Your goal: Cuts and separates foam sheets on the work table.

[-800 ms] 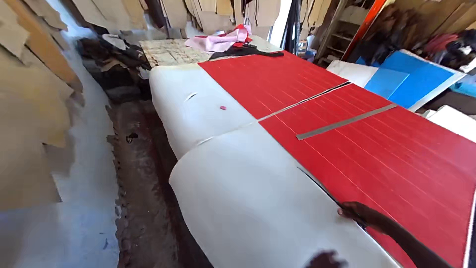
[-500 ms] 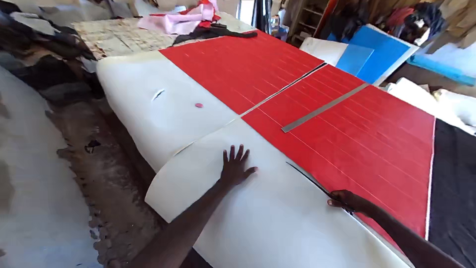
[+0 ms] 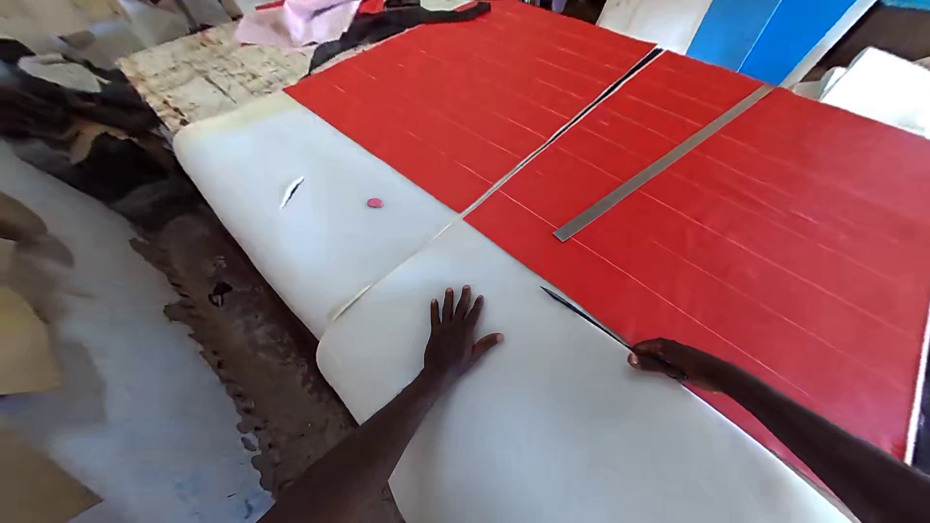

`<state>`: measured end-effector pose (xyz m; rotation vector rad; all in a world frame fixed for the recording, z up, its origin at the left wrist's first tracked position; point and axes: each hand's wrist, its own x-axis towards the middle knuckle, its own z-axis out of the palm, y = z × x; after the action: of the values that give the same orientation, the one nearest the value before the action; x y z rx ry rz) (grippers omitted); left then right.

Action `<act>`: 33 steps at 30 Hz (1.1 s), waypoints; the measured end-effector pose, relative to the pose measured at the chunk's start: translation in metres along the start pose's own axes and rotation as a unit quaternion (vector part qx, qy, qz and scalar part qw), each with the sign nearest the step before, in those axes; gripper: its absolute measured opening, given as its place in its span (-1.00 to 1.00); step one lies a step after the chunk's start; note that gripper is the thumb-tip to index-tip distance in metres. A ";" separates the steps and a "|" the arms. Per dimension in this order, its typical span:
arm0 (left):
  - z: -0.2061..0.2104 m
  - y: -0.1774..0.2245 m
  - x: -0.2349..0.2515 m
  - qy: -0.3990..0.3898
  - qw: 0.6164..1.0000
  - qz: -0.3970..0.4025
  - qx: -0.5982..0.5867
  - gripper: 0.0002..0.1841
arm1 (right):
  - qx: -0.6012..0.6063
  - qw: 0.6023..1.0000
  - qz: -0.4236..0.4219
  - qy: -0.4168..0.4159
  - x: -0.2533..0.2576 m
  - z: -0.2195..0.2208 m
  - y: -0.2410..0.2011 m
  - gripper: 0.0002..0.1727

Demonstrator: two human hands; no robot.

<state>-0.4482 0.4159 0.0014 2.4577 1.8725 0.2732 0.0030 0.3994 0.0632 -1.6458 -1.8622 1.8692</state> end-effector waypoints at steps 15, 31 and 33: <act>0.004 -0.001 0.002 -0.006 1.000 0.004 0.004 0.07 | -0.014 1.000 -0.005 0.003 0.056 0.000 -0.048 -0.56; 0.006 0.000 0.002 -0.001 1.000 -0.002 -0.011 0.08 | -0.047 0.999 -0.006 -0.021 0.136 -0.006 -0.148 -0.51; 0.006 0.000 0.002 0.002 1.000 0.000 -0.011 0.07 | -0.038 0.999 0.001 -0.010 0.148 -0.005 -0.153 -0.49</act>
<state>-0.4468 0.4185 -0.0042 2.4459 1.8603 0.2984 -0.1529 0.5428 0.0855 -1.6576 -1.9647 1.8446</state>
